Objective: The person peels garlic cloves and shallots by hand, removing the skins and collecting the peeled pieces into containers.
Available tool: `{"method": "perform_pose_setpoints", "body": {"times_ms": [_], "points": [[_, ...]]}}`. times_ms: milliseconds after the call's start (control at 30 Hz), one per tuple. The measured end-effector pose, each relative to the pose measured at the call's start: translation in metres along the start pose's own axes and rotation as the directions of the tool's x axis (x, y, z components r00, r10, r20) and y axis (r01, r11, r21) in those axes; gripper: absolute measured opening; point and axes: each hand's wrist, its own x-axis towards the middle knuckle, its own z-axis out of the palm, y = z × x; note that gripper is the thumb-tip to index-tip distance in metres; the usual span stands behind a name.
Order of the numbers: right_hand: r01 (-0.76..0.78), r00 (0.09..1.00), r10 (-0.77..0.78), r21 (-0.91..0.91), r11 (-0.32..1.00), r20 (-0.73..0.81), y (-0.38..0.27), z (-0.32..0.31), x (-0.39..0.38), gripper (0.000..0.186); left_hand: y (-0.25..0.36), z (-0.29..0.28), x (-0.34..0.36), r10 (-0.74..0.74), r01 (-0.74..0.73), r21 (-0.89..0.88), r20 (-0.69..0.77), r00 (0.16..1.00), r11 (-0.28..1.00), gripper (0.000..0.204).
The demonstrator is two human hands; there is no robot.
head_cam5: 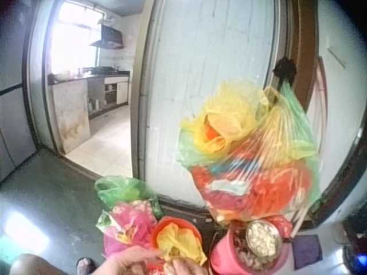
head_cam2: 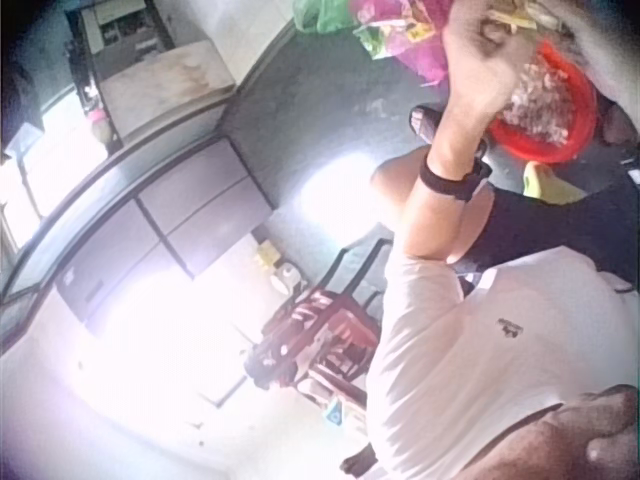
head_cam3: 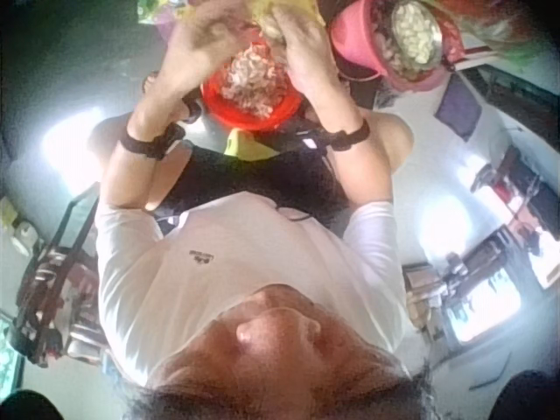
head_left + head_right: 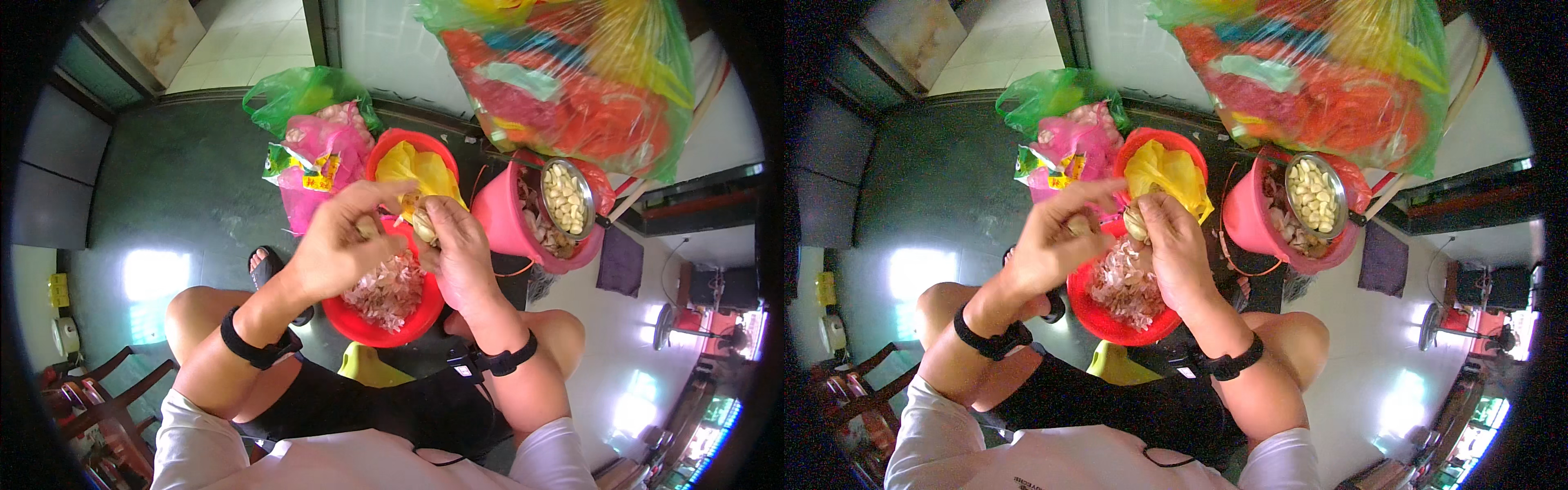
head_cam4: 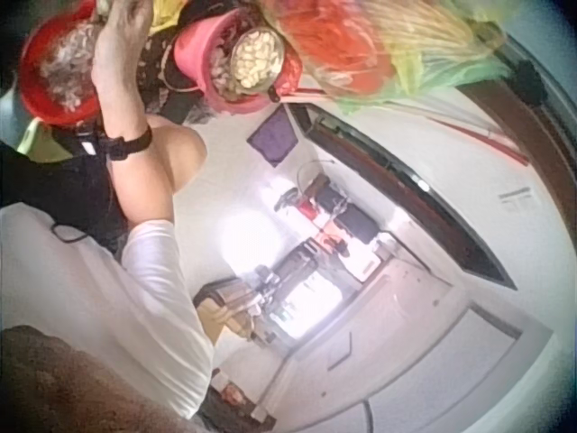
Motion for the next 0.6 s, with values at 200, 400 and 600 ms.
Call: {"method": "perform_pose_setpoints", "body": {"times_ms": [200,400,600], "points": [[0.103,0.994,-0.105,-0.106,0.989,-0.016,0.014,0.008,-0.005,0.025,0.0,0.014,-0.008,0.206,-0.221,0.375,0.079,0.975,0.9,0.054],[0.063,0.983,-0.06,-0.015,0.998,0.172,-0.008,-0.001,-0.015,0.027,0.016,0.016,-0.008,0.018,0.001,0.23,-0.082,0.996,0.973,0.044],[0.162,0.966,-0.103,-0.241,0.957,0.239,-0.01,0.005,-0.018,0.028,0.004,0.01,-0.009,0.159,-0.125,0.305,-0.09,0.983,0.944,0.046]]}}
